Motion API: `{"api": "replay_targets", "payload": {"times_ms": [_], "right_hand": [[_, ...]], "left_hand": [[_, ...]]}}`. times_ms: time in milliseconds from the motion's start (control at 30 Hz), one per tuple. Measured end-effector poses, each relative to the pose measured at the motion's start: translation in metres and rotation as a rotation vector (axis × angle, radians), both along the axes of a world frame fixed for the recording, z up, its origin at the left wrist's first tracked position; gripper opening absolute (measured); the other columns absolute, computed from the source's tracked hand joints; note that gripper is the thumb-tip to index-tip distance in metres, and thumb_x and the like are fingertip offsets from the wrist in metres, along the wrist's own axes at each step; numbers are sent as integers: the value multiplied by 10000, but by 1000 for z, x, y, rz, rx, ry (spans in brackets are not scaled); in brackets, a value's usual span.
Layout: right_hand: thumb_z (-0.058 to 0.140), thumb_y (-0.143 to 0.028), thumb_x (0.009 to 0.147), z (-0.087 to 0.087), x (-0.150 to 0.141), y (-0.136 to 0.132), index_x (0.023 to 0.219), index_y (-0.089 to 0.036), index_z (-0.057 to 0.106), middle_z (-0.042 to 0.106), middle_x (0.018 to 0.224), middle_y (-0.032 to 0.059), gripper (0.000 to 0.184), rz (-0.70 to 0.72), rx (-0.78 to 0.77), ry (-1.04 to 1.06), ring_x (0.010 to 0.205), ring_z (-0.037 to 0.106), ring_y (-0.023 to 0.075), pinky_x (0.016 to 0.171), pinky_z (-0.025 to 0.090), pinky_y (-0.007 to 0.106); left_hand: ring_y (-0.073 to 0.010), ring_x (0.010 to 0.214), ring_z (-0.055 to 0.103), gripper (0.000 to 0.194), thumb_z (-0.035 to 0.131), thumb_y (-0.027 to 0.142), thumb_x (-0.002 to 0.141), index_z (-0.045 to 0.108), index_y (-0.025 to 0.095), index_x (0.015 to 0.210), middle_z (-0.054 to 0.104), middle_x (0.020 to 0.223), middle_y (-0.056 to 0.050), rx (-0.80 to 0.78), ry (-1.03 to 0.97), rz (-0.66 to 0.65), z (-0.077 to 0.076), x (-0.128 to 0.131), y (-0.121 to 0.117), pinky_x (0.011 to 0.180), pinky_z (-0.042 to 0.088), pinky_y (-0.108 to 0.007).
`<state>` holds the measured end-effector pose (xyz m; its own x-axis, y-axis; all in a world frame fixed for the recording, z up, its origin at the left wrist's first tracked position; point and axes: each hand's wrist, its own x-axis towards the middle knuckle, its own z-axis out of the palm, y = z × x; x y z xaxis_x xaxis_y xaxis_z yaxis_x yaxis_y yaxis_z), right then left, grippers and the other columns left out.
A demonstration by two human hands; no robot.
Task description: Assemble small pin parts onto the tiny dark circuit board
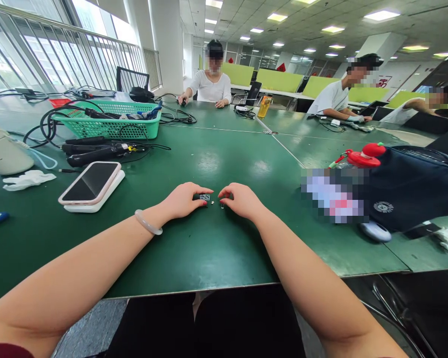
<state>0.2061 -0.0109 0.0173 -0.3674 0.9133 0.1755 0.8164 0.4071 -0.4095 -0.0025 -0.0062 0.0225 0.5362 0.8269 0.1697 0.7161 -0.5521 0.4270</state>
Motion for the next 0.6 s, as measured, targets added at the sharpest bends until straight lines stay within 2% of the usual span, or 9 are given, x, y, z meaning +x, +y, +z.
{"api": "replay_targets", "payload": {"times_ms": [200,400,600], "right_hand": [[615,-253,791,-7,-12,0,876,-230,673,580,864,15,105,75,17,-15,795,547,126,722,403,252],[618,-261,798,-11,-20,3,771,-223,660,574,859,10,62,50,29,-64,787,545,130,686,392,245],[481,-214,874,-18,-22,5,842,-192,630,575,888,41,153,89,127,-166,786,545,143,700,392,259]], "left_hand": [[-207,967,599,371,520,339,800,627,261,1147,680,1060,-13,-9,-36,-1,0,0,0,880,443,-310],[-215,970,602,414,526,362,787,611,249,1176,675,1077,-29,-4,7,45,-2,-2,3,874,449,-311],[-222,950,608,421,525,384,784,619,250,1171,682,1054,-36,-18,30,72,-3,-3,5,844,456,-299]]}}
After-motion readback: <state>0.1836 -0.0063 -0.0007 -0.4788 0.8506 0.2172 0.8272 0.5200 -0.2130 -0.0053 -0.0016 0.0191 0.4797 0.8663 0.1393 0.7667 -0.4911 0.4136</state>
